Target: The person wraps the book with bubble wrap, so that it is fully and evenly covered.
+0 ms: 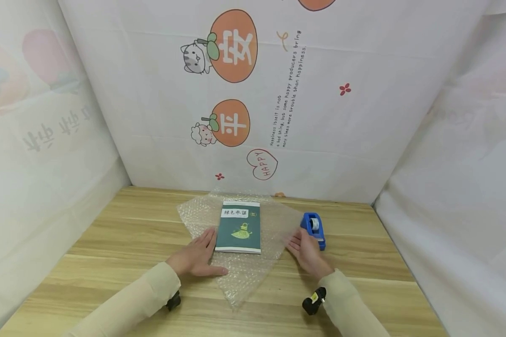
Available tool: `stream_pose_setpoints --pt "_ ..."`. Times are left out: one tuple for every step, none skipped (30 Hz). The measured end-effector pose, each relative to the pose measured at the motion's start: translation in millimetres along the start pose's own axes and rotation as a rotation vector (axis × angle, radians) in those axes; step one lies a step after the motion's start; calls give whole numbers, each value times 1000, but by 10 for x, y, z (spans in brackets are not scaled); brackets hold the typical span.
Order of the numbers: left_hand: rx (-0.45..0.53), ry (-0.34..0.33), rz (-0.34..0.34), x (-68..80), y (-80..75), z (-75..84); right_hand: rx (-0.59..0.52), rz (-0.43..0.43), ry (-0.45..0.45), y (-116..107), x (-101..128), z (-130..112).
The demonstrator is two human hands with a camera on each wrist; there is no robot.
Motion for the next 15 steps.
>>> stream_pose_setpoints --pt "1 -4 -3 -3 2 -4 -45 -22 0 20 -14 3" --pt "3 -8 -2 -3 0 -5 -89 -46 2 40 -24 4" --pt "5 -11 0 -2 -2 -5 -132 -75 5 55 -36 6" --pt "4 -14 -3 0 -1 -8 -179 -106 13 71 -48 7" --pt "5 -16 -4 1 1 -11 -219 -137 21 85 -62 9" --pt "7 -16 -5 3 0 -10 -249 -164 26 100 -76 14" --pt "7 -17 -6 4 0 -10 -268 -185 29 115 -90 20" --pt "9 -16 -6 8 -2 -7 -290 -200 35 127 -106 28" --pt "10 -15 -6 9 -1 -7 -307 -214 38 138 -124 37" --pt "11 -14 -5 10 -1 -7 -327 -223 42 153 -140 43" --pt "17 -11 -2 14 -2 -2 -339 -233 42 165 -158 50" --pt "18 -7 0 16 -2 0 -348 -240 42 176 -175 58" --pt "21 -5 -1 19 -4 3 -354 -248 42 184 -194 64" --pt "26 0 0 21 -7 6 -360 -255 42 190 -212 69" --pt "27 11 8 8 15 -12 -363 -260 40 198 -228 71"
Point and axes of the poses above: each hand's wrist, its own x-axis away from the middle knuckle, its own y-axis out of the palm, z = x × y, the point moved 1 cm from there along -x, towards the middle knuckle, and after that the axes turned 5 degrees about y, right-handed, at the moved point
